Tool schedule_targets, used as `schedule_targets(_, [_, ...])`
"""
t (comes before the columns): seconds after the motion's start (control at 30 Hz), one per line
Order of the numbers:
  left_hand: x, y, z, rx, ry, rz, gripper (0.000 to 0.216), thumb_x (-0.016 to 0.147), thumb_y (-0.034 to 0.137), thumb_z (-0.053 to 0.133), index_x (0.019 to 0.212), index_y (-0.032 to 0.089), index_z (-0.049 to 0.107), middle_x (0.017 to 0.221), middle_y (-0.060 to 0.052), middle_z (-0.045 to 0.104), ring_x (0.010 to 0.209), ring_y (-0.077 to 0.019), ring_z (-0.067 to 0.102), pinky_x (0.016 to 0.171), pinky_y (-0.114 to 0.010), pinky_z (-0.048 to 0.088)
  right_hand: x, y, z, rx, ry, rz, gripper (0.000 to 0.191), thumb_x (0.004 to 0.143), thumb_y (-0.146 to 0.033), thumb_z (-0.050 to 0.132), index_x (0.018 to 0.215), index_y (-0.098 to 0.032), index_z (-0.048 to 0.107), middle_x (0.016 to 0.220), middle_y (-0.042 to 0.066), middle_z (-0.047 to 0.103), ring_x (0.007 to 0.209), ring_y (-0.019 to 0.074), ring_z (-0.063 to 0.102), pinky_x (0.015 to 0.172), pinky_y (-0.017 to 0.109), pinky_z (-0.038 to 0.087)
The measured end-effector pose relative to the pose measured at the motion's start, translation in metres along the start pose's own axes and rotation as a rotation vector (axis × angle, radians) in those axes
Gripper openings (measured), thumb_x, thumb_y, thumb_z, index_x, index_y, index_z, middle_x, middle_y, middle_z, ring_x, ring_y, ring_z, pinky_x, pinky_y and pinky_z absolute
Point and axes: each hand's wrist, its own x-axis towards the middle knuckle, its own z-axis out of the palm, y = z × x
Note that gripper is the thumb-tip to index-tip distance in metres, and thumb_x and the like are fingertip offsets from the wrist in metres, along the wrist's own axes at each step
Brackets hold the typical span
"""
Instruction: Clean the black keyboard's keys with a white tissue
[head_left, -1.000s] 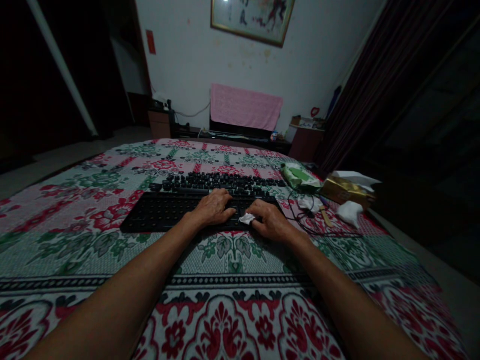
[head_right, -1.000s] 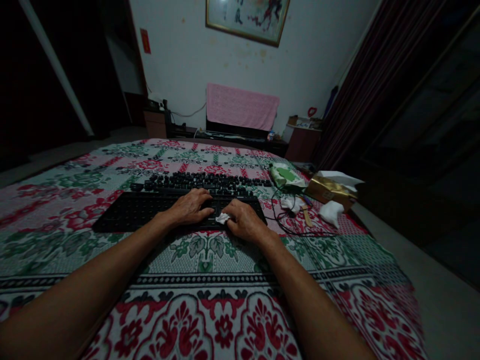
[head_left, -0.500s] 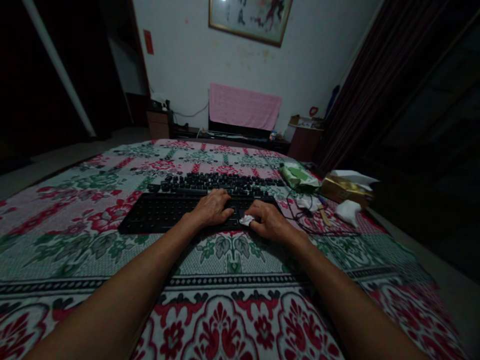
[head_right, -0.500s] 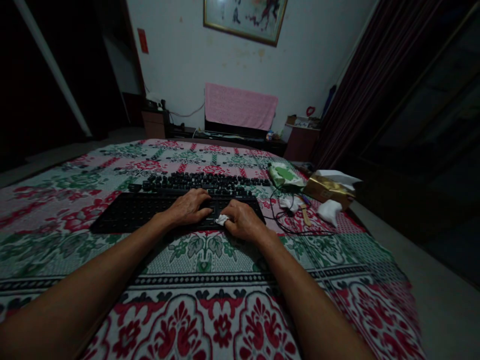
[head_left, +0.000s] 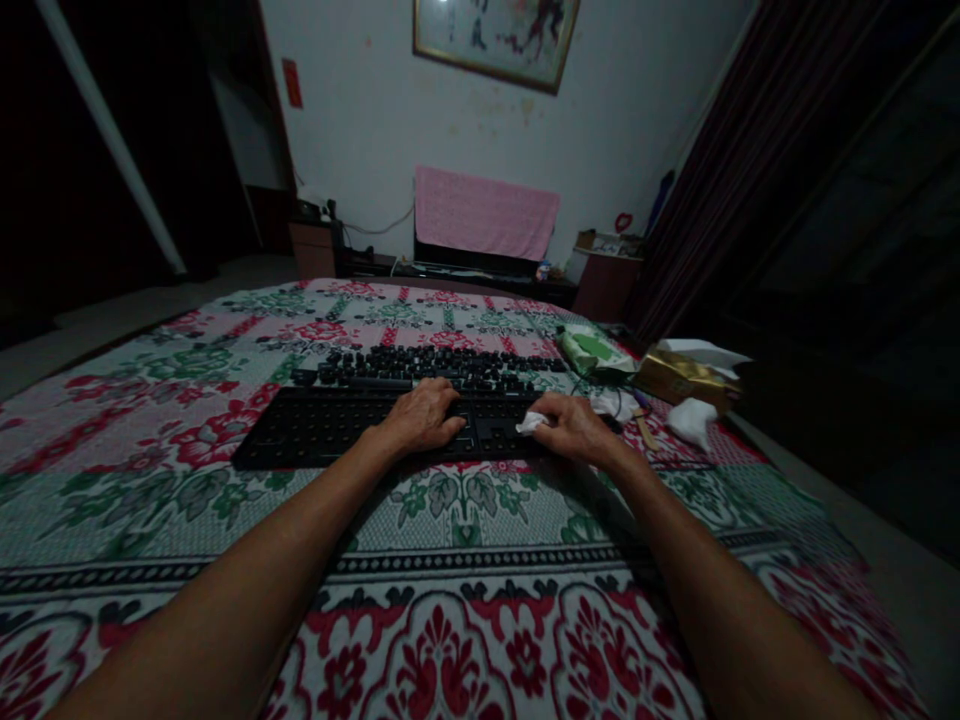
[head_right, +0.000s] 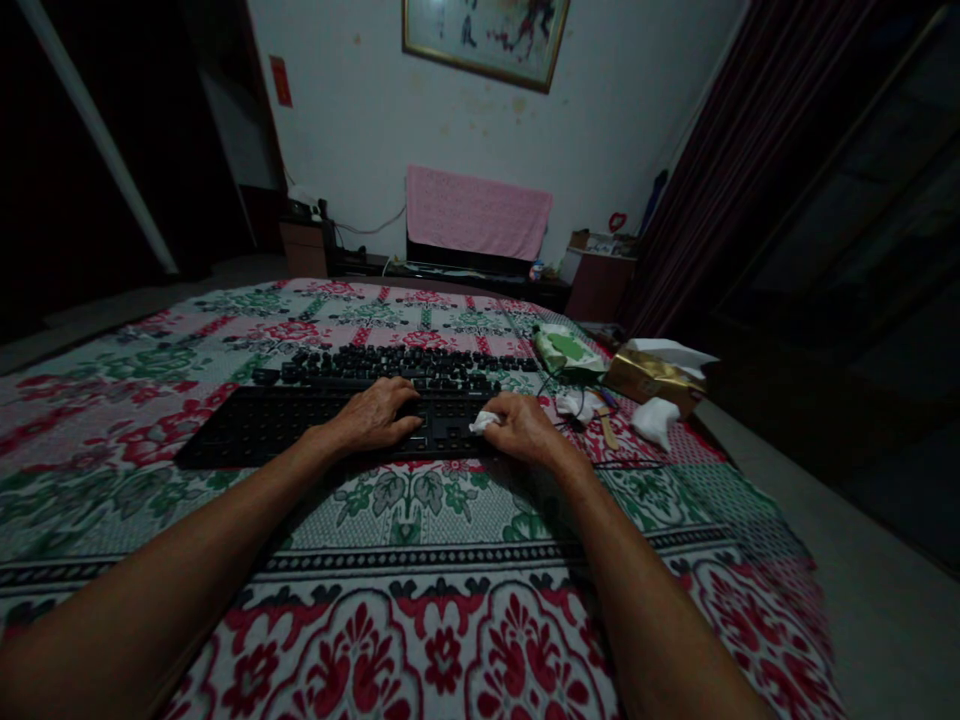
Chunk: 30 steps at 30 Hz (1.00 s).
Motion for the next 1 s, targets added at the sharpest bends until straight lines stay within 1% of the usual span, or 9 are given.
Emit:
schedule_targets(0.1, [0.0,0.0,0.0,0.005,0.004,0.005,0.041,0.081,0.042,0.046,0.111,0.016,0.055,0.116,-0.01,0.052,0.107,-0.0242,0.047,0.09,-0.036,0.041,0.0,-0.002,0.004,0.029,-0.071,-0.047,0.017,0.07,-0.023,0.054,0.078,-0.017,0.068,0.076,0.002,0.062,0.067,0.012,0.053,0.06,0.021,0.036])
schedule_targets(0.2, [0.0,-0.001,0.001,0.008,0.015,0.017,0.041,0.081,0.042,0.046,0.111,0.015,0.056,0.116,-0.01,0.052,0.108,-0.0245,0.046,0.091,-0.036,0.041,0.0,-0.007,0.005,-0.034,-0.115,-0.077,0.017,0.071,-0.025,0.055,0.078,-0.017,0.068,0.075,0.003,0.061,0.065,0.012,0.052,0.058,0.021,0.035])
schedule_targets(0.33, [0.0,-0.002,0.001,0.005,0.015,0.03,0.042,0.081,0.042,0.046,0.111,0.015,0.056,0.115,-0.01,0.052,0.108,-0.0243,0.047,0.091,-0.036,0.041,-0.001,-0.011,0.003,-0.099,-0.106,-0.054,0.015,0.071,-0.023,0.054,0.075,-0.016,0.067,0.072,0.003,0.059,0.062,0.0113,0.05,0.055,0.021,0.033])
schedule_targets(0.47, [0.001,-0.002,0.001,0.006,0.01,0.012,0.041,0.081,0.041,0.046,0.11,0.015,0.056,0.115,-0.01,0.052,0.107,-0.0242,0.047,0.09,-0.036,0.042,0.0,-0.016,0.006,-0.06,-0.048,-0.086,0.019,0.072,-0.021,0.053,0.083,-0.017,0.068,0.077,0.002,0.061,0.067,0.0115,0.052,0.059,0.021,0.034])
schedule_targets(0.6, [0.0,-0.001,0.0,0.003,-0.002,0.001,0.04,0.081,0.041,0.046,0.11,0.016,0.056,0.115,-0.009,0.052,0.107,-0.0237,0.047,0.09,-0.036,0.042,0.002,-0.02,0.01,-0.096,-0.081,-0.127,0.019,0.073,-0.022,0.053,0.083,-0.017,0.068,0.077,0.003,0.06,0.069,0.0122,0.052,0.061,0.021,0.034])
schedule_targets(0.7, [0.0,0.001,-0.002,-0.009,-0.005,-0.007,0.039,0.08,0.041,0.047,0.11,0.017,0.057,0.115,-0.009,0.053,0.107,-0.0235,0.047,0.09,-0.035,0.042,0.003,-0.021,0.013,-0.072,-0.012,-0.073,0.018,0.072,-0.021,0.053,0.083,-0.016,0.067,0.076,0.003,0.06,0.068,0.0124,0.052,0.061,0.021,0.035])
schedule_targets(0.83, [0.001,0.003,-0.003,-0.046,0.003,-0.005,0.038,0.08,0.038,0.047,0.11,0.017,0.058,0.112,-0.01,0.056,0.103,-0.0243,0.05,0.088,-0.037,0.042,0.006,-0.024,0.02,0.063,0.086,-0.058,0.021,0.071,-0.014,0.05,0.085,-0.017,0.066,0.081,0.003,0.062,0.074,0.0133,0.054,0.066,0.022,0.038])
schedule_targets(0.9, [0.003,0.004,-0.003,-0.093,0.035,-0.008,0.037,0.081,0.034,0.046,0.111,0.016,0.057,0.111,-0.01,0.057,0.103,-0.0241,0.052,0.089,-0.037,0.042,0.011,-0.027,0.024,0.12,0.124,-0.056,0.02,0.071,-0.014,0.05,0.084,-0.018,0.065,0.081,0.002,0.062,0.076,0.0135,0.054,0.069,0.023,0.039])
schedule_targets(1.0, [0.006,0.006,-0.003,-0.24,0.101,0.0,0.036,0.078,0.023,0.045,0.112,0.017,0.058,0.11,-0.008,0.06,0.103,-0.0205,0.054,0.091,-0.033,0.042,0.022,-0.031,0.03,0.223,0.175,0.007,0.019,0.072,-0.016,0.05,0.086,-0.018,0.063,0.081,0.001,0.063,0.075,0.0133,0.055,0.068,0.023,0.04])
